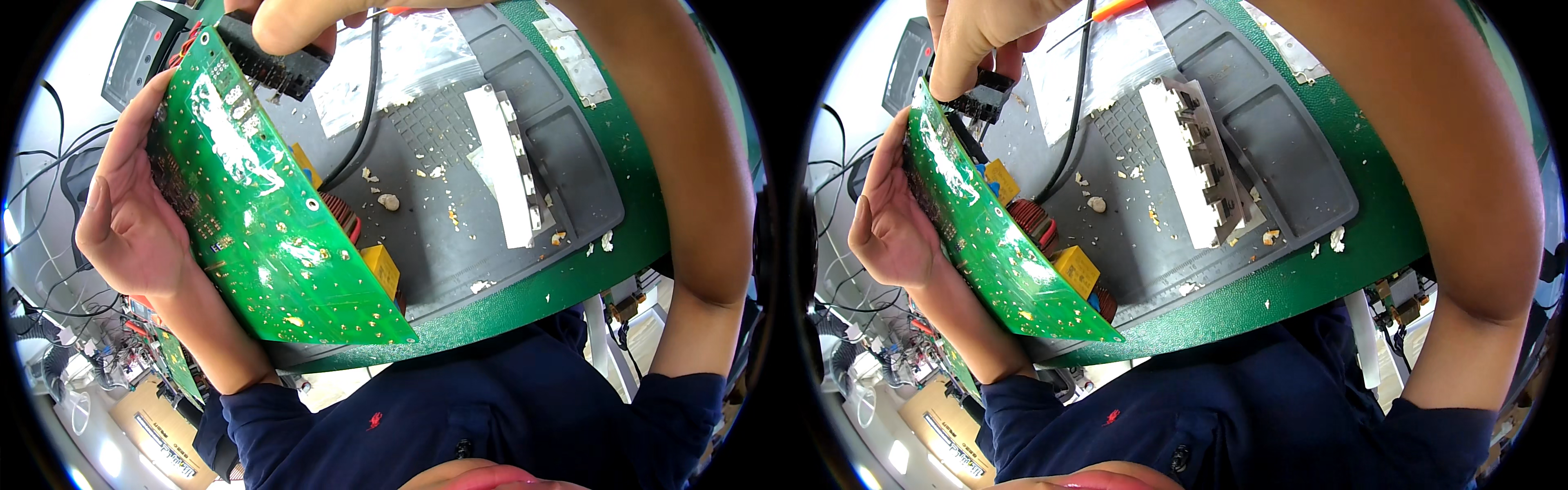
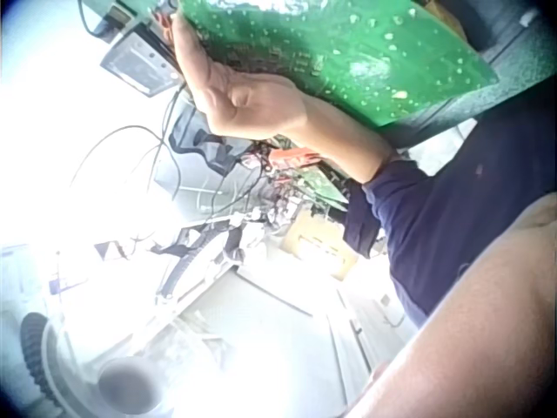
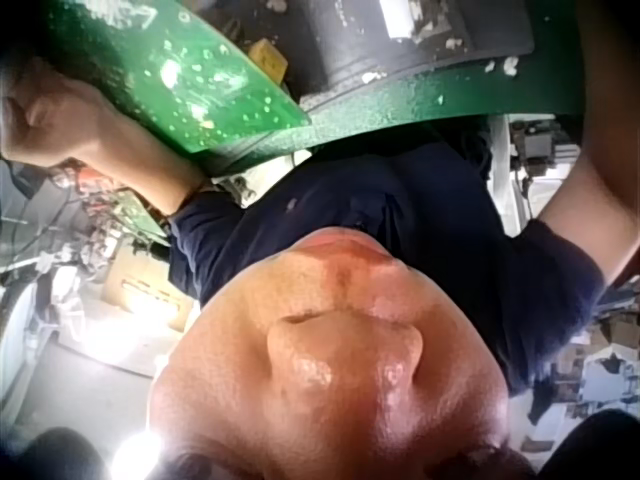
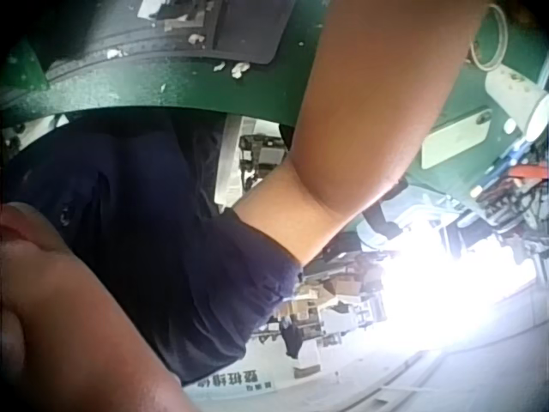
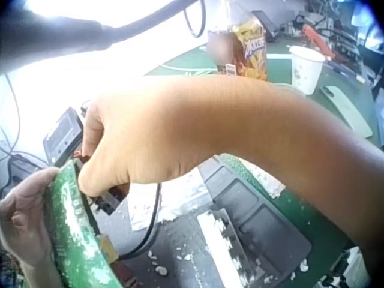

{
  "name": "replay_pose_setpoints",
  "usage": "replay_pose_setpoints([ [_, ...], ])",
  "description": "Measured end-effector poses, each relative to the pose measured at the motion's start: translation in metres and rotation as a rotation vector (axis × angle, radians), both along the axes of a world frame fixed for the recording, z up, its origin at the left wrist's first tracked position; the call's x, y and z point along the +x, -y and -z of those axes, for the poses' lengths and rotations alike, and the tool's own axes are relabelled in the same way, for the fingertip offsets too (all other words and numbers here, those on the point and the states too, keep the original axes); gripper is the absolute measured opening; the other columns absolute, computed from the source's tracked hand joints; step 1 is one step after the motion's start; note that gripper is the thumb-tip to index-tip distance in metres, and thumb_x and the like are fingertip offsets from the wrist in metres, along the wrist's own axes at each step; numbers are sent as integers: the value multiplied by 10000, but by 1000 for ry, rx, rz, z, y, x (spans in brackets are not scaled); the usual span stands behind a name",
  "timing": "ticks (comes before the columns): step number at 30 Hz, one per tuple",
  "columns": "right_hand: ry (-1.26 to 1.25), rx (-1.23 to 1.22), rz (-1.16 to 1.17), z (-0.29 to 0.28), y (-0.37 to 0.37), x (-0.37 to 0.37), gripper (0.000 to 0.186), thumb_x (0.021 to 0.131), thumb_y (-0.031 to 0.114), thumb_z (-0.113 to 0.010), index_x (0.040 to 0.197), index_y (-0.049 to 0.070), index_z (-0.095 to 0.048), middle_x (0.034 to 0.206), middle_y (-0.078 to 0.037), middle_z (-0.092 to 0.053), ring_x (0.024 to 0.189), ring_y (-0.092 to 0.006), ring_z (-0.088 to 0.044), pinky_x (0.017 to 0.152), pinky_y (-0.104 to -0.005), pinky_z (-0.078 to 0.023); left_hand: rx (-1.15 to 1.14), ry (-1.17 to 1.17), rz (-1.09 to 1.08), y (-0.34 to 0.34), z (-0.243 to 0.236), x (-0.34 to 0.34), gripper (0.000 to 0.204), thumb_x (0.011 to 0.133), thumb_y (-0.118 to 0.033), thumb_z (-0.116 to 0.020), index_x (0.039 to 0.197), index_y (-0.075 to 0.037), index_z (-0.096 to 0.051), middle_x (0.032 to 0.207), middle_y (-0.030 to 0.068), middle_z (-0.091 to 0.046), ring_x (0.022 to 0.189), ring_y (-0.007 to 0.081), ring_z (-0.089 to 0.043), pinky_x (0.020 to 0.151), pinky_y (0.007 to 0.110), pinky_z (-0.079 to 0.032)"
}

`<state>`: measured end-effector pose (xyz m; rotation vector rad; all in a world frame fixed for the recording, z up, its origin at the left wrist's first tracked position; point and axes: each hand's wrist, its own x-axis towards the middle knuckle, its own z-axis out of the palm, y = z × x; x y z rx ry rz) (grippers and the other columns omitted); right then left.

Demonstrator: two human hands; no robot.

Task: The person solders components on a large green circuit board using a soldering iron and solder wire, uses a desoldering pump to remove excess solder, and manipulates wires with a small screwdriver and by hand.

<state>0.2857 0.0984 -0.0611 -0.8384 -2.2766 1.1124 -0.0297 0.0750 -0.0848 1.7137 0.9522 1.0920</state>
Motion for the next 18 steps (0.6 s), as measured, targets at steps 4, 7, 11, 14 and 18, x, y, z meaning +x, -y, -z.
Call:
replay_pose_setpoints([
  [4,120,-11,166,-9,9,-4,433,843,300,-673,1075,-58,-749,898,-169,-744,833,-265,-680,786,-362,-538,4,9,13,0,0,-1,805,961,-418,-248,1412,217,-453,1463,333,-517,1411,389,-473,1234,438,-283],
  [7,178,-44,260,-15,15,-12,423,842,294,-669,1062,-59,-747,864,-168,-732,809,-266,-671,769,-368,-533,23,-39,-17,1,0,1,804,963,-416,-245,1413,217,-452,1465,332,-515,1415,388,-470,1236,436,-280],
  [11,194,-63,219,-13,10,-15,411,841,288,-664,1044,-59,-746,820,-167,-716,775,-266,-657,745,-375,-526,10,-21,-35,2,-1,2,803,965,-413,-241,1415,219,-446,1468,332,-511,1420,388,-464,1239,434,-276],
  [14,203,-72,199,-14,7,-15,402,840,283,-660,1031,-60,-746,788,-166,-704,750,-266,-647,726,-380,-521,3,-2,-12,2,0,2,803,967,-413,-239,1416,221,-443,1469,335,-509,1423,391,-461,1241,435,-273],
  [18,221,-93,176,-13,3,-15,390,839,277,-654,1013,-60,-745,745,-165,-689,717,-266,-634,702,-386,-514,24,-27,-9,0,1,0,804,969,-414,-236,1417,221,-441,1468,339,-507,1424,394,-459,1242,438,-271],
])
